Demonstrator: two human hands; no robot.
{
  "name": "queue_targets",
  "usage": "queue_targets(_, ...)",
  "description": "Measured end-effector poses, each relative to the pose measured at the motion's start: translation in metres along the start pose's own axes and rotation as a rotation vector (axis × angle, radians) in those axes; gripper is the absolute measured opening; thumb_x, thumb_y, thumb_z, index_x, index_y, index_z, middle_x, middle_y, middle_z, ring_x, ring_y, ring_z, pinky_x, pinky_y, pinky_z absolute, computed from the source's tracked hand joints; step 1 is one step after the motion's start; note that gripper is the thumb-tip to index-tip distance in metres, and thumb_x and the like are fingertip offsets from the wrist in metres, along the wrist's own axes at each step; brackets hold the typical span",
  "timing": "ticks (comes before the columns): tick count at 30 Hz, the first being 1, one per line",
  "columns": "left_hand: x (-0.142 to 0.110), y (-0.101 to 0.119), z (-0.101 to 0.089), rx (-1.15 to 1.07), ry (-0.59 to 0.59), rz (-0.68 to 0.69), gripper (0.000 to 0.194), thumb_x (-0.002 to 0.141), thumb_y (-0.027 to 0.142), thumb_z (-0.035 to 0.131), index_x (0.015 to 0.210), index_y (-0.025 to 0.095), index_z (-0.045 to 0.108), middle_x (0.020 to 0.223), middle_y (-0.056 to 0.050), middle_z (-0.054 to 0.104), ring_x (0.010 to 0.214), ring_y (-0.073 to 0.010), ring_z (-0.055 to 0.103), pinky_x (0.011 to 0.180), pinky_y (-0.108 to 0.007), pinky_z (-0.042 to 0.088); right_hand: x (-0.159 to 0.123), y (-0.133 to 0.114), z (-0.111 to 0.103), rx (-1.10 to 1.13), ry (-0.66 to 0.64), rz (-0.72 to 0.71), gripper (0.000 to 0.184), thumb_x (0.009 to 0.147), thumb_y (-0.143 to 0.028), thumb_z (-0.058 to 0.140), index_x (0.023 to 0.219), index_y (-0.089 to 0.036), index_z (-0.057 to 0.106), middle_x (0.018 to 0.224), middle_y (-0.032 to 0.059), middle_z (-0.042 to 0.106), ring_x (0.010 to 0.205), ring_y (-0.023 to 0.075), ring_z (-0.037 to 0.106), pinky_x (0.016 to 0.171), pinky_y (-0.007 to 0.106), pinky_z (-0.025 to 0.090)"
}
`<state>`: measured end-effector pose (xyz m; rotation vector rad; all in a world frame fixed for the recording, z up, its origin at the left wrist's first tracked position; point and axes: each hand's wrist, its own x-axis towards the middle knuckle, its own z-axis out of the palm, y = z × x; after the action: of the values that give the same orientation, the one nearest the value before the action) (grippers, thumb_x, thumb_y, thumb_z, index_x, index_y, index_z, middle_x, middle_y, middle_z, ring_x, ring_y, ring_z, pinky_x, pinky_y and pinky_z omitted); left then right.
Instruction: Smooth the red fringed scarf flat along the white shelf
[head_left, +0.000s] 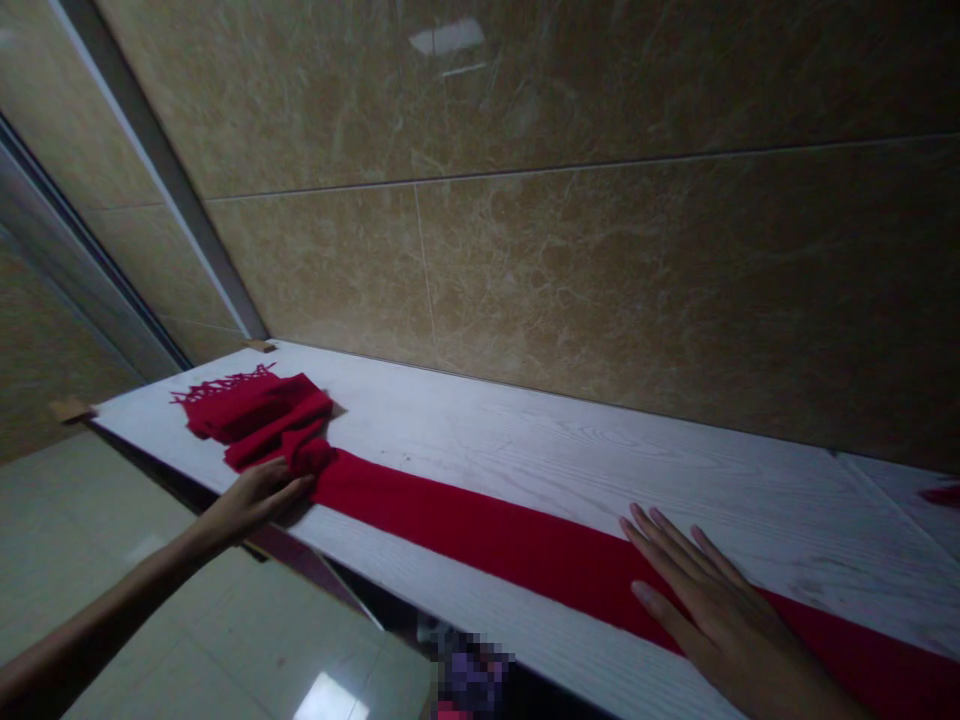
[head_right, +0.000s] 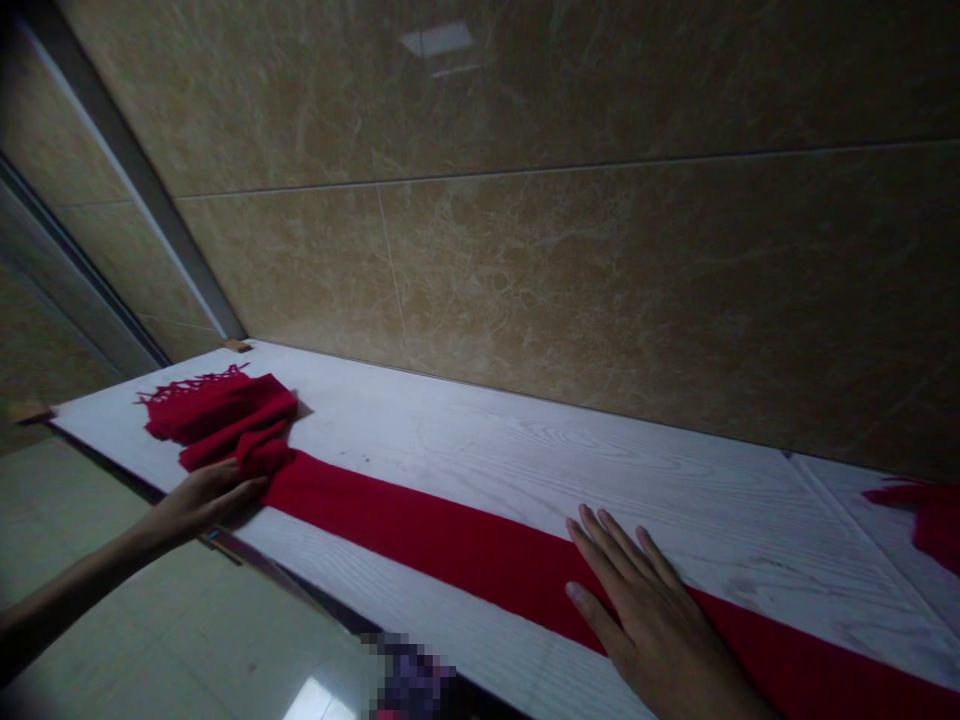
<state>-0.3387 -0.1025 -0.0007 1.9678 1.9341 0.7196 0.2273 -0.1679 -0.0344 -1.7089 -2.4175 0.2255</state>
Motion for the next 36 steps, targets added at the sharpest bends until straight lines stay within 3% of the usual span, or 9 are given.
queue_targets(5, -0.004, 0.013, 0.004, -0.104, 0.045, 0.098, 0.050, 0.088, 0.065, 0.059, 0.072, 0.017, 0.066, 0.078, -0.003, 0.061, 0.071, -0.0189, 0.056, 0.065, -0.024, 0.041, -0.003, 0.006, 0.002, 0.005, 0.034, -0.035, 0.070, 0.105, -0.068, 0.031, 0.163, -0.029, 0.037, 0.167, 0.0024, 0.035, 0.155, 0.0321, 0.033, 0.125, 0.066, 0.028)
queue_targets(8, -0.003, 0.017, 0.001, -0.048, 0.054, 0.124, 0.050, 0.091, 0.063, 0.057, 0.070, 0.018, 0.067, 0.076, -0.002, 0.060, 0.066, -0.0164, 0.054, 0.064, -0.024, 0.041, -0.004, 0.010, 0.006, 0.000, 0.075, -0.076, 0.067, 0.106, -0.065, 0.032, 0.164, -0.031, 0.036, 0.166, 0.0024, 0.037, 0.153, 0.0326, 0.036, 0.124, 0.066, 0.032)
queue_targets(15, -0.017, 0.049, -0.016, 0.489, 0.335, 0.133, 0.062, 0.104, 0.063, 0.039, 0.064, 0.021, 0.058, 0.071, -0.003, 0.059, 0.066, -0.0189, 0.054, 0.067, -0.029, 0.044, -0.003, 0.012, 0.011, -0.026, 0.102, -0.090, 0.065, 0.107, -0.063, 0.034, 0.163, -0.031, 0.037, 0.166, 0.0033, 0.037, 0.153, 0.0322, 0.037, 0.123, 0.066, 0.034)
queue_targets(17, -0.018, 0.069, 0.000, 0.458, 0.269, 0.270, 0.060, 0.107, 0.060, 0.032, 0.087, 0.021, 0.072, 0.095, -0.009, 0.073, 0.089, -0.0266, 0.066, 0.082, -0.038, 0.053, -0.003, 0.012, 0.009, -0.026, 0.093, -0.090, 0.066, 0.107, -0.064, 0.033, 0.164, -0.032, 0.035, 0.167, 0.0032, 0.035, 0.154, 0.0325, 0.034, 0.124, 0.066, 0.033)
queue_targets(19, -0.017, 0.087, 0.025, 0.394, 0.058, 0.445, 0.061, 0.108, 0.062, 0.028, 0.123, 0.024, 0.074, 0.135, -0.011, 0.070, 0.130, -0.0343, 0.060, 0.109, -0.051, 0.047, -0.003, 0.012, 0.006, -0.035, 0.082, -0.091, 0.066, 0.107, -0.065, 0.031, 0.165, -0.033, 0.032, 0.168, 0.0029, 0.033, 0.155, 0.0330, 0.031, 0.123, 0.070, 0.030)
queue_targets(21, -0.013, 0.100, 0.049, 0.381, -0.172, 0.501, 0.061, 0.110, 0.062, 0.027, 0.153, 0.030, 0.056, 0.163, -0.007, 0.048, 0.154, -0.0360, 0.035, 0.124, -0.060, 0.029, -0.003, 0.014, 0.003, -0.049, 0.058, -0.098, 0.066, 0.107, -0.065, 0.030, 0.166, -0.034, 0.029, 0.169, 0.0026, 0.032, 0.156, 0.0335, 0.028, 0.123, 0.073, 0.026)
queue_targets(23, -0.009, 0.103, 0.065, 0.385, -0.300, 0.483, 0.062, 0.110, 0.063, 0.026, 0.164, 0.033, 0.038, 0.171, -0.005, 0.031, 0.161, -0.0367, 0.018, 0.127, -0.066, 0.017, -0.004, 0.017, 0.002, -0.065, 0.036, -0.107, 0.066, 0.107, -0.064, 0.031, 0.166, -0.035, 0.028, 0.169, 0.0022, 0.032, 0.156, 0.0339, 0.028, 0.123, 0.074, 0.024)
queue_targets(30, -0.005, 0.097, 0.063, 0.404, -0.341, 0.454, 0.065, 0.109, 0.066, 0.031, 0.166, 0.034, 0.029, 0.173, -0.007, 0.021, 0.161, -0.0399, 0.011, 0.125, -0.072, 0.012, -0.006, 0.028, 0.003, -0.114, 0.056, -0.112, 0.066, 0.106, -0.064, 0.035, 0.166, -0.037, 0.026, 0.168, 0.0030, 0.034, 0.155, 0.0355, 0.031, 0.122, 0.075, 0.027)
queue_targets(36, -0.015, 0.163, 0.078, 0.296, -0.347, 0.666, 0.059, 0.113, 0.055, 0.029, 0.168, 0.034, 0.025, 0.174, -0.002, 0.015, 0.162, -0.0337, 0.002, 0.129, -0.067, 0.002, 0.015, -0.031, -0.004, -0.123, 0.143, -0.185, 0.058, 0.111, -0.053, 0.032, 0.165, -0.031, 0.032, 0.169, 0.0032, 0.031, 0.158, 0.0307, 0.026, 0.126, 0.071, 0.022)
